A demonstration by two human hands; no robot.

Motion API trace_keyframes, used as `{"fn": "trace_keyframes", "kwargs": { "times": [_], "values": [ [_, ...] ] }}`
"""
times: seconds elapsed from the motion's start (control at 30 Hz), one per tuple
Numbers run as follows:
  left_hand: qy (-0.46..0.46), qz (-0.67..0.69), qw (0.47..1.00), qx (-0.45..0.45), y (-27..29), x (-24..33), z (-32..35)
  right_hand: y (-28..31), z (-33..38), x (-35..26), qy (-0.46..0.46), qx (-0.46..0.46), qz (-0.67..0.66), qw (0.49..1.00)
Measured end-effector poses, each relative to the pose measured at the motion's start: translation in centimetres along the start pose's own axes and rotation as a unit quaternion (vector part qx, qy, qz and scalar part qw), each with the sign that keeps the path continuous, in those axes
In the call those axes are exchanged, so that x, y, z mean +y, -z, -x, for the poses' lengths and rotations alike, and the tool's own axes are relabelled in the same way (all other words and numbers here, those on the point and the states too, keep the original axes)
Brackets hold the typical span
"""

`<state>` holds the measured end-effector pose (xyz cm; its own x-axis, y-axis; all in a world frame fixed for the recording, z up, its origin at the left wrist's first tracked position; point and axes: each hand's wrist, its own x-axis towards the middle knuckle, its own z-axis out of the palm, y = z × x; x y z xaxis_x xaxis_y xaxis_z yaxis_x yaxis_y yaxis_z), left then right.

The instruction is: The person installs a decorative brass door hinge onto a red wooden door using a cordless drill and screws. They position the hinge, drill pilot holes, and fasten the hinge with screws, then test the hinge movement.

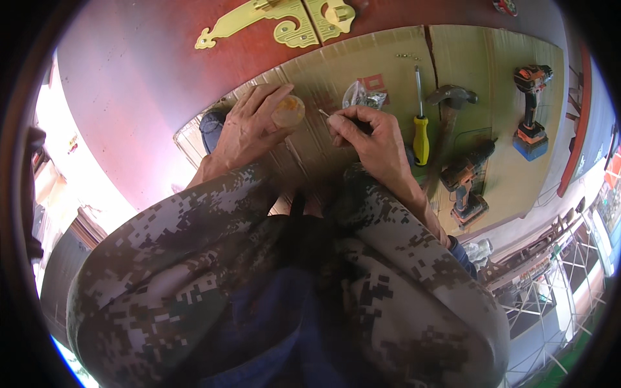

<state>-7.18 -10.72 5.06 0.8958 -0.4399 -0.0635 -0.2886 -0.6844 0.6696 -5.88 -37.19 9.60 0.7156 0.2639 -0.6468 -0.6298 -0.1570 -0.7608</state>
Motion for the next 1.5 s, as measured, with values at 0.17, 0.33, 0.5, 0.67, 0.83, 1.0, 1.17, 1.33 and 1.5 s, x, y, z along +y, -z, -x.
{"fn": "trace_keyframes", "kwargs": {
  "times": [0.17,0.33,0.5,0.67,0.83,1.0,1.17,1.33,1.5],
  "values": [
    [0.043,-0.035,0.997,0.044,1.9,2.1,-0.4,-1.1,0.1,-0.1,-0.048,-0.009,-0.162,0.986],
    [0.124,0.307,0.943,0.027,3.0,4.7,-2.8,-3.1,-0.2,-0.9,-0.065,-0.049,-0.335,0.939],
    [0.244,0.582,0.776,-0.021,2.3,5.3,-4.8,-3.0,-0.8,-1.1,-0.055,-0.062,-0.385,0.919],
    [0.283,0.533,0.797,0.011,2.9,5.6,-5.0,1.2,-2.3,-0.8,0.067,0.181,0.119,0.974],
    [0.293,0.545,0.785,-0.027,3.4,4.9,-5.2,7.0,-7.0,1.7,0.291,0.322,0.45,0.78],
    [0.258,0.538,0.803,-0.015,3.6,5.3,-5.7,8.0,-8.7,1.2,0.305,0.279,0.517,0.75],
    [0.245,0.521,0.817,-0.03,4.3,5.0,-6.2,8.6,-9.0,0.5,0.334,0.24,0.554,0.724],
    [0.25,0.464,0.85,-0.023,4.9,5.5,-6.3,4.9,-6.1,-3.7,0.201,0.196,0.276,0.919],
    [0.252,0.45,0.856,-0.017,5.8,6.7,-6.6,0.3,-3.0,-6.2,0.119,0.049,-0.118,0.985]
  ]
}}
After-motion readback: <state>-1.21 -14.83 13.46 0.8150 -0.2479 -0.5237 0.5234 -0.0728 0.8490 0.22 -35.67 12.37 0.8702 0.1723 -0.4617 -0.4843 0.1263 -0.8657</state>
